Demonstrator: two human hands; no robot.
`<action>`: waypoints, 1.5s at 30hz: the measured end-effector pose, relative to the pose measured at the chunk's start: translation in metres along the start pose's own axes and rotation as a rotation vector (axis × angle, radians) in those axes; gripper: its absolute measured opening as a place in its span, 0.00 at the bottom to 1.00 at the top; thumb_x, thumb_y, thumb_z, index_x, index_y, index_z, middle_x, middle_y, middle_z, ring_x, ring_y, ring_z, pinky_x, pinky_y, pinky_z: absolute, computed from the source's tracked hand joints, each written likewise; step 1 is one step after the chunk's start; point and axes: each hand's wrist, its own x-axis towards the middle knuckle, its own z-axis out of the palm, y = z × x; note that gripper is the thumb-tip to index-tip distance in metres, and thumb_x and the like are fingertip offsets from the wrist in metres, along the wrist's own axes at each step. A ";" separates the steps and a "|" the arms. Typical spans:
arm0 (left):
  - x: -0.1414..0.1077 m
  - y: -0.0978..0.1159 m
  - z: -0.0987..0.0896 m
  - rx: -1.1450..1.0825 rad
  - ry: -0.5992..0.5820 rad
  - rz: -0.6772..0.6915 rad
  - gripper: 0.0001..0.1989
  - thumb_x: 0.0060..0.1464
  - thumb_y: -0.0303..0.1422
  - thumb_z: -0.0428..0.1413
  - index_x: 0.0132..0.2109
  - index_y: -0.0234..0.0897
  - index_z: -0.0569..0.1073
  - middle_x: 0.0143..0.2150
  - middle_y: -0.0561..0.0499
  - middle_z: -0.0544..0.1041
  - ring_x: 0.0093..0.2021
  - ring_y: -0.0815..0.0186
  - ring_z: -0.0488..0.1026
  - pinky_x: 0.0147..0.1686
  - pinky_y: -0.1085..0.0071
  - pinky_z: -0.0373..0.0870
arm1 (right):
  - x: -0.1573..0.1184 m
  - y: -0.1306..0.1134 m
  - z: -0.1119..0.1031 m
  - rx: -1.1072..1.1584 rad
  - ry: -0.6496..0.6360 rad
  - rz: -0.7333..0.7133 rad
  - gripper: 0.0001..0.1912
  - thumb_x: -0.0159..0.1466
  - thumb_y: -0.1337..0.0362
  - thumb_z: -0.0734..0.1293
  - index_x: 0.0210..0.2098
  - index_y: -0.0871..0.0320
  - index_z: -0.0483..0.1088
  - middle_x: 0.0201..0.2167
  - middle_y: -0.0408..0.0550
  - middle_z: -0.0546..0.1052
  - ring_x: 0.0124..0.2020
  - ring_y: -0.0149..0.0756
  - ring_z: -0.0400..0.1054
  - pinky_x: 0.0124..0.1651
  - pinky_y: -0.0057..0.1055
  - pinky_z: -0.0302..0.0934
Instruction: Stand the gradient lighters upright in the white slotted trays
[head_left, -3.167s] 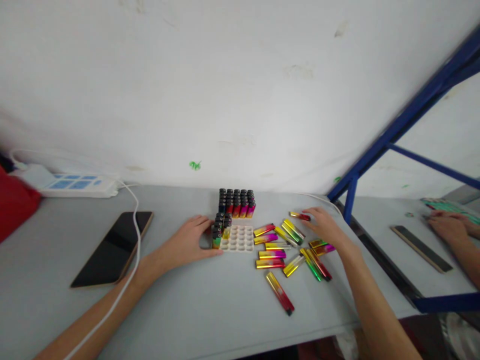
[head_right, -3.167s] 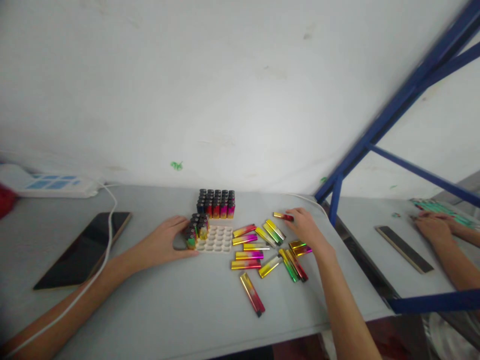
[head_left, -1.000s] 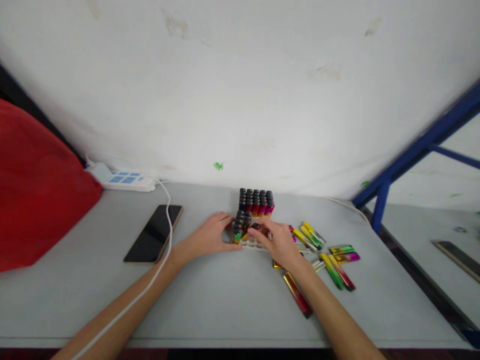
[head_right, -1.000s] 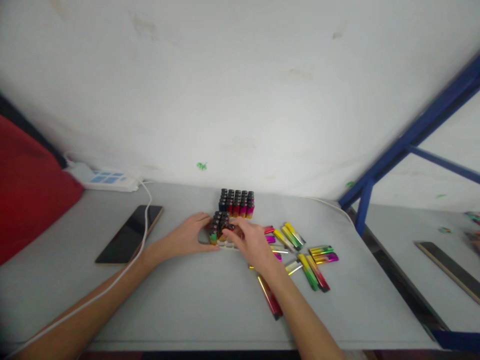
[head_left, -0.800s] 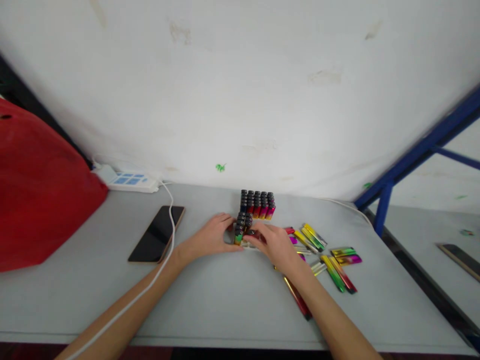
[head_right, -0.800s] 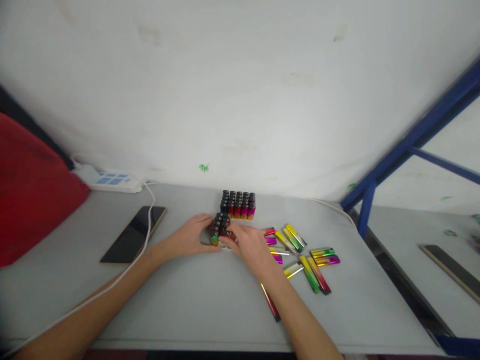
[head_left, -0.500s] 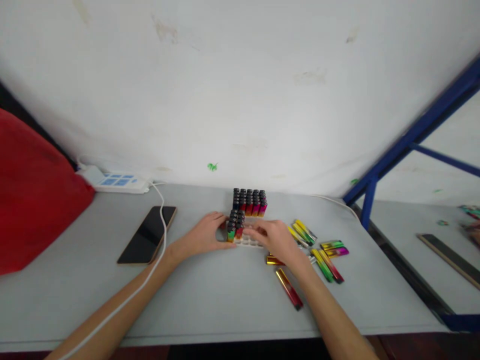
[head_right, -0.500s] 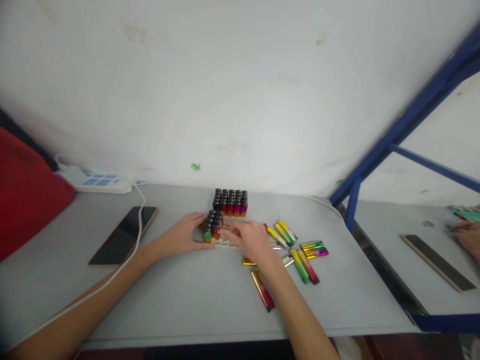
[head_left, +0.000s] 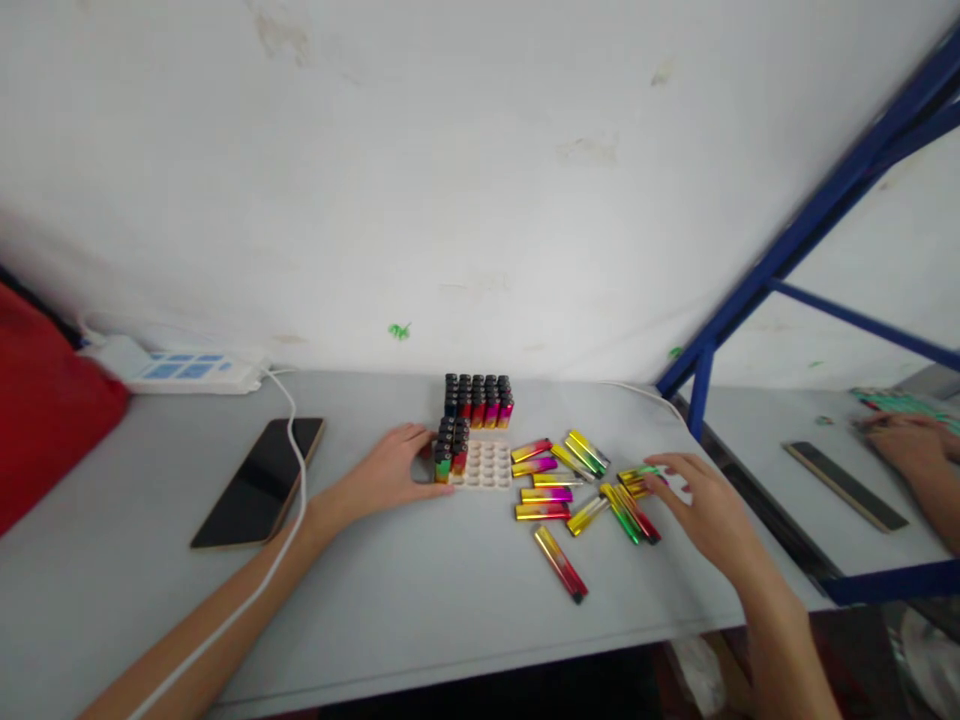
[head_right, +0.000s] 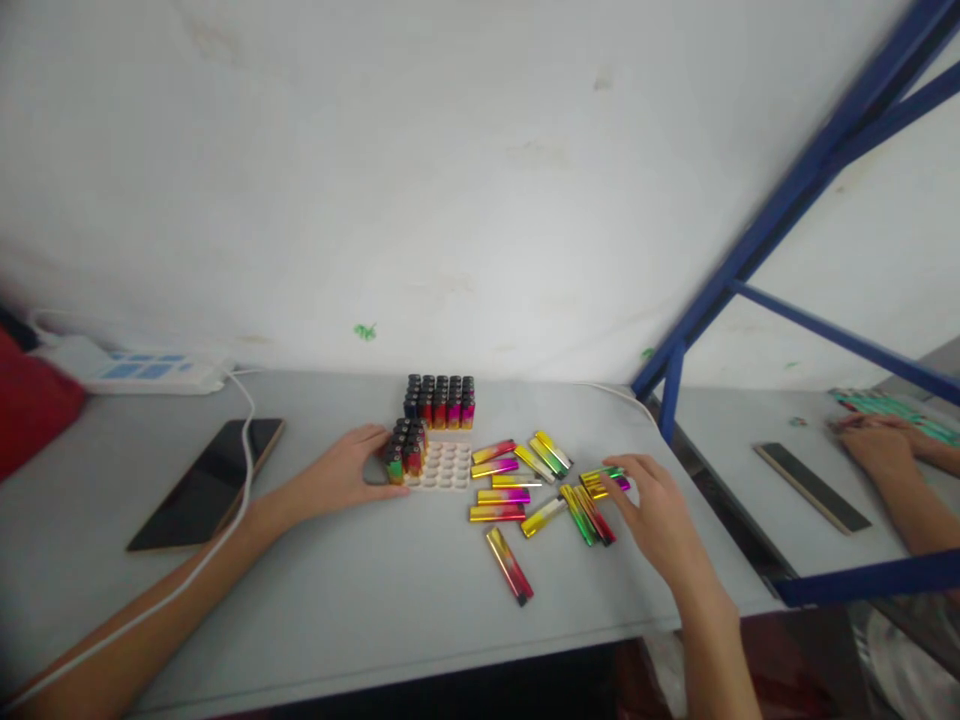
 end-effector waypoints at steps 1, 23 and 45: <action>0.000 0.000 0.000 -0.002 0.000 -0.001 0.26 0.51 0.58 0.71 0.43 0.43 0.78 0.47 0.44 0.83 0.48 0.46 0.81 0.52 0.54 0.77 | -0.005 0.009 0.002 -0.012 0.002 0.014 0.27 0.76 0.39 0.62 0.49 0.51 0.83 0.48 0.60 0.86 0.51 0.58 0.82 0.56 0.55 0.78; 0.004 -0.004 -0.001 0.013 0.014 0.030 0.28 0.50 0.63 0.69 0.41 0.43 0.78 0.44 0.44 0.83 0.46 0.47 0.80 0.50 0.54 0.78 | -0.007 -0.018 0.084 -0.217 -0.212 0.058 0.40 0.80 0.38 0.55 0.81 0.55 0.61 0.84 0.64 0.58 0.85 0.65 0.47 0.80 0.74 0.47; 0.004 -0.001 -0.002 -0.003 -0.008 0.013 0.28 0.50 0.61 0.69 0.40 0.42 0.77 0.43 0.44 0.82 0.45 0.47 0.80 0.49 0.56 0.76 | 0.099 0.019 0.023 0.123 -0.393 -0.230 0.18 0.73 0.49 0.71 0.44 0.55 0.87 0.45 0.58 0.84 0.45 0.49 0.80 0.55 0.45 0.76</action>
